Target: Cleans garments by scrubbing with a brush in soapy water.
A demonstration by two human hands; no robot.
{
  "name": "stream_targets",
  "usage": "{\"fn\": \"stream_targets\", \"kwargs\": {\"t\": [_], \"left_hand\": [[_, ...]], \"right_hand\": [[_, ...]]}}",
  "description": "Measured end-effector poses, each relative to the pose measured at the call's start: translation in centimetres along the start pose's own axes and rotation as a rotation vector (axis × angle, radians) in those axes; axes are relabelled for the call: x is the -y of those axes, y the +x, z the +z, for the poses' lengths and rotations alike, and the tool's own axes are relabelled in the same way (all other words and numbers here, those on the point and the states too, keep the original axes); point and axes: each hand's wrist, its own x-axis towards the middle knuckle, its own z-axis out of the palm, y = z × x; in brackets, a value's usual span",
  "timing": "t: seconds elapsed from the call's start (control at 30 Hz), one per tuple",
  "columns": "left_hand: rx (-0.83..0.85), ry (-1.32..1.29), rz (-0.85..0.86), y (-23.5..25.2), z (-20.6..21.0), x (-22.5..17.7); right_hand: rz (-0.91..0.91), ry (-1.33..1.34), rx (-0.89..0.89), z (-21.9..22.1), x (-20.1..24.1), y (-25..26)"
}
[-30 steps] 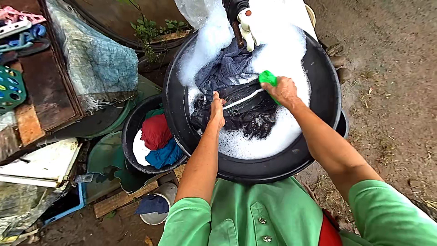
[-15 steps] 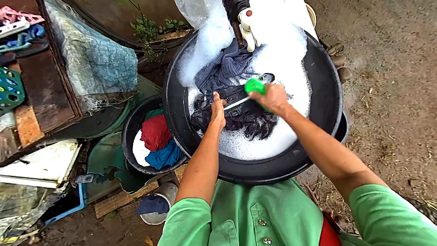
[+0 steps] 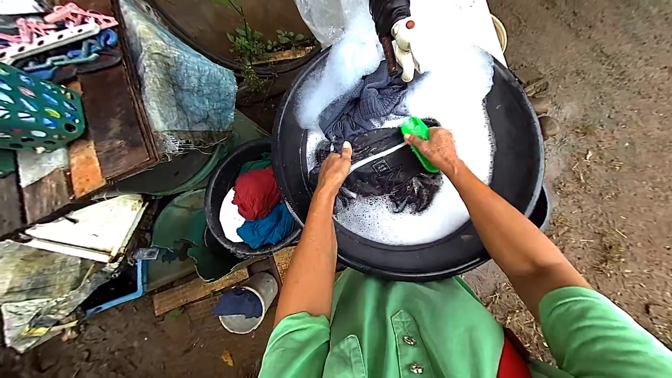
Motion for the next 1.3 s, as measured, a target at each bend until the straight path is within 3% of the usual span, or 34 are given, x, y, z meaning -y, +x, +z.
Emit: {"fn": "stream_targets", "kwargs": {"t": [0.1,0.17,0.23,0.33,0.43,0.53,0.63,0.73,0.83,0.9,0.97,1.0,1.07,1.13,1.3], "left_hand": [[-0.032,-0.195,0.019,0.1,0.8,0.0],[-0.061,-0.267,0.026,0.2,0.8,0.3],[-0.120,-0.290,0.028,0.4,1.1,0.5],[-0.159,-0.345,-0.012,0.1,1.2,-0.1],[-0.165,-0.308,-0.029,0.3,1.6,0.0],[-0.145,-0.305,-0.033,0.3,2.1,-0.3],[-0.159,-0.288,-0.022,0.1,2.1,-0.5],[-0.208,-0.312,0.012,-0.7,1.8,-0.3],[-0.120,-0.429,0.138,-2.2,0.9,-0.3],[-0.038,-0.425,0.302,-3.1,0.3,0.0],[0.076,-0.465,0.489,-4.2,-0.3,-0.5],[0.108,-0.506,0.560,-4.8,-0.6,-1.2],[0.104,-0.589,0.675,-5.9,-1.4,-2.2],[0.093,-0.607,0.813,-5.9,-2.7,-1.9],[0.175,-0.446,0.971,-3.8,-5.5,1.4]], "right_hand": [[-0.237,0.010,0.126,2.6,4.4,-3.5],[-0.293,-0.073,0.248,5.0,4.6,-3.6],[-0.212,-0.163,0.241,4.6,2.6,-1.6],[0.005,-0.181,0.062,0.4,-2.0,1.6],[0.132,-0.176,-0.016,-1.8,-2.8,1.7],[-0.021,-0.069,-0.003,-0.4,1.0,-0.8],[-0.249,-0.090,0.199,3.7,3.4,-3.2],[-0.130,-0.149,0.181,3.1,0.4,-0.7],[0.047,0.046,0.013,-1.8,-3.3,1.7],[-0.024,0.434,-0.002,-2.7,-3.2,0.7],[-0.127,0.846,0.184,-2.4,-0.8,-1.9],[-0.173,0.920,0.278,-1.8,0.6,-3.4],[-0.242,0.890,0.431,-0.6,3.0,-5.3],[-0.321,0.886,0.464,-0.4,5.0,-6.4],[-0.796,1.022,0.229,-5.2,11.0,-8.8]]}}
